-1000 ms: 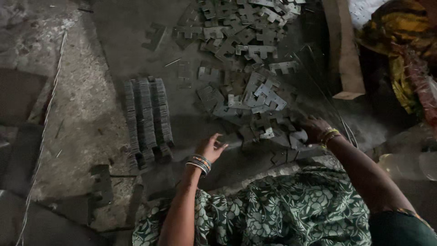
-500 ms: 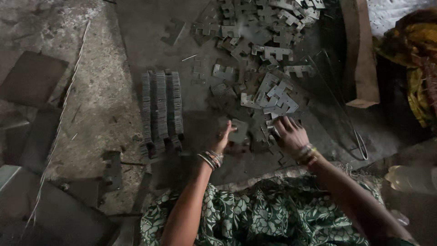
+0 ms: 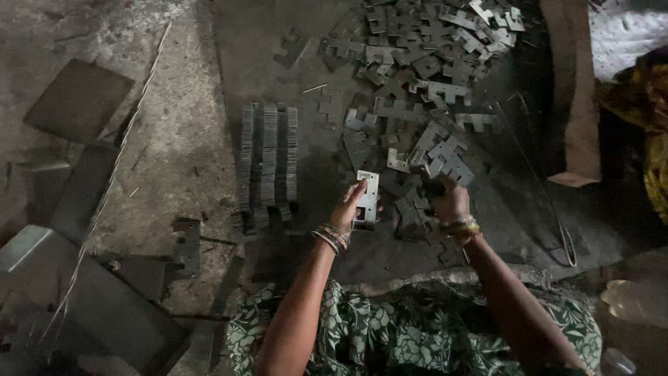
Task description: The person sorts small metal pieces on the floor, picking them up and arranging them into neat stacks. The person uses both hands to handle the pieces and occasionally uses a metal rod to move them.
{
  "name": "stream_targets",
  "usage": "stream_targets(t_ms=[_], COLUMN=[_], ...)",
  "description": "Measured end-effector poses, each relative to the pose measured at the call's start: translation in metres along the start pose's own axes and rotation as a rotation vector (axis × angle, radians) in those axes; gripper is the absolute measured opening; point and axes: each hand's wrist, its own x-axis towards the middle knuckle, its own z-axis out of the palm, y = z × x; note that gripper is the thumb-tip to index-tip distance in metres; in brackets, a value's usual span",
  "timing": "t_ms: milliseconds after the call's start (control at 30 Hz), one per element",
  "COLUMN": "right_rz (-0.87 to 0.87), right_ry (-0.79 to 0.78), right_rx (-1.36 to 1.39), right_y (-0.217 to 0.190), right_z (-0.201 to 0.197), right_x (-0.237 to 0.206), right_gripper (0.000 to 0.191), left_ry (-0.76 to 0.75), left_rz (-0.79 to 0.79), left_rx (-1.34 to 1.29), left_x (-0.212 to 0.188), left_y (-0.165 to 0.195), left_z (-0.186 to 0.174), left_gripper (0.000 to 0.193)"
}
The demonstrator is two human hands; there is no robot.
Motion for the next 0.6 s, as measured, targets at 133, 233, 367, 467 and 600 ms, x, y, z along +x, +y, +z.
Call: stream_targets(t_ms=[133,233,367,467,600], right_rz=[-0.392,-0.440,-0.124,-0.250,-0.230], right_ry=[0.101,0.021,-0.239,-0.149,-0.255], right_rx=[-0.104,-0.296,-0.316,-0.398,-0.502], right_y=[-0.032,-0.060,-0.094,-0.108,-0.111], right_z=[0.011,0.018,0.032,0.043,0.050], right_x=[-0.009,0.000,0.018,0.023,0.030], right_gripper=[0.052,0.074,0.054,0.051,0.050], left_ry=[-0.035,0.086,0.137,0.171,0.076], left_rz=[-0.144,0.127,0.154,0.119,0.038], left_rx=[-0.168,0.064,0.019,-0.080,-0.327], left_x=[0.002,0.009,0.009,0.001,-0.007], left_y=[0.001,0.000,0.005,0.014,0.024], left_z=[-0.009,-0.013,-0.015,-0.014,-0.010], left_gripper=[0.057,0.057,0.042,0.039,0.048])
